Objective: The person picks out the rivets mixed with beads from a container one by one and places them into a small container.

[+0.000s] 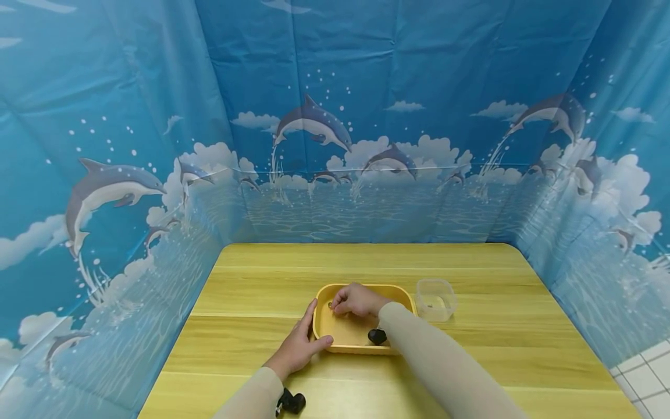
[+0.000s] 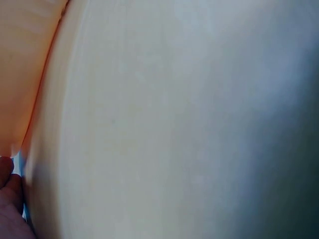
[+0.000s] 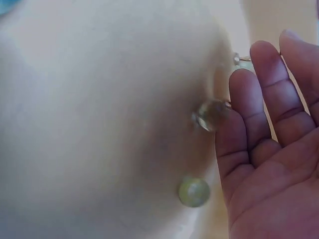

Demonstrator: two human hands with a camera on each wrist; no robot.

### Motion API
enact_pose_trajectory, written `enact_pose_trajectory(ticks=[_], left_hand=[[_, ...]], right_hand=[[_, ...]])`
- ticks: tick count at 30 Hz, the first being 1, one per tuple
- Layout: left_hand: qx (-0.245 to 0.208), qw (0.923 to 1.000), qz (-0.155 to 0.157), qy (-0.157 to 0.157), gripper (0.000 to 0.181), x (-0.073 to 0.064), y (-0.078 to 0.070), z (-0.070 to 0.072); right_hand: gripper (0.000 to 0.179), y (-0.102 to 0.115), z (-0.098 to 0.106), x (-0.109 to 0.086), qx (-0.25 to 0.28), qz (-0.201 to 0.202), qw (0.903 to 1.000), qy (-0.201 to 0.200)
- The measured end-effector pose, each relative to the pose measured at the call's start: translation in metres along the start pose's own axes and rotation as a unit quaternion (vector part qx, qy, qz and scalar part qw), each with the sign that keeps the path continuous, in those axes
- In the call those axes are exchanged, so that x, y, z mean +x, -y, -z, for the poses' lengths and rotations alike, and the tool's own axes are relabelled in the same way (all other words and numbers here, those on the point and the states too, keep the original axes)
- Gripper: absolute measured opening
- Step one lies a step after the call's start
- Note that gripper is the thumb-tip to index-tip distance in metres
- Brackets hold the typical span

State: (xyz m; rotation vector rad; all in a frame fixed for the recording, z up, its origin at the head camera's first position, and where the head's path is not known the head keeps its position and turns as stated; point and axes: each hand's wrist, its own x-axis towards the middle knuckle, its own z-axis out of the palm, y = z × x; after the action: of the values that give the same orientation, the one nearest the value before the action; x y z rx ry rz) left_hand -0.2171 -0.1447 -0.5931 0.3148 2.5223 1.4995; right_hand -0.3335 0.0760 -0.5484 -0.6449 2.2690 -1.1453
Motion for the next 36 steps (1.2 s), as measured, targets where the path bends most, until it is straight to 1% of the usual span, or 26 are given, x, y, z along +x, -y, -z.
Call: enact_pose_trajectory(ticks=[4, 7, 10, 13, 16, 19, 28, 36], left_hand=[[-0.003, 1.0, 0.001, -0.002, 0.102, 0.0, -0.001, 0.0], [-0.006, 1.0, 0.001, 0.0, 0.102, 0.0, 0.0, 0.0], [-0.008, 1.0, 0.001, 0.002, 0.101, 0.001, 0.001, 0.0], [-0.019, 0.9998, -0.002, 0.005, 0.101, 0.002, 0.002, 0.0], [-0.025, 0.9997, -0.005, 0.007, 0.102, 0.001, 0.002, 0.0], [-0.023, 0.9997, -0.002, 0.003, 0.103, 0.001, 0.002, 0.0], [-0.019, 0.9998, -0.009, -0.003, 0.102, 0.0, 0.001, -0.001], [-0.018, 0.9998, -0.006, -0.005, 0.102, -0.002, -0.003, 0.0]], right_hand=[[0.009, 0.004, 0.009, -0.004, -0.01, 0.01, 0.9998, -0.017], [0.013, 0.011, 0.017, -0.01, -0.017, 0.01, 0.9995, -0.023], [0.017, 0.017, 0.027, -0.018, -0.018, 0.01, 0.9995, -0.024], [0.02, 0.022, 0.036, -0.028, -0.021, 0.009, 0.9993, -0.029], [0.02, 0.025, 0.045, -0.038, -0.03, 0.008, 0.9988, -0.039], [0.021, 0.026, 0.055, -0.047, -0.034, 0.009, 0.9982, -0.049], [0.017, 0.023, 0.087, -0.07, -0.027, -0.005, 0.9967, -0.076], [0.017, 0.009, 0.11, -0.094, -0.043, -0.012, 0.9936, -0.104]])
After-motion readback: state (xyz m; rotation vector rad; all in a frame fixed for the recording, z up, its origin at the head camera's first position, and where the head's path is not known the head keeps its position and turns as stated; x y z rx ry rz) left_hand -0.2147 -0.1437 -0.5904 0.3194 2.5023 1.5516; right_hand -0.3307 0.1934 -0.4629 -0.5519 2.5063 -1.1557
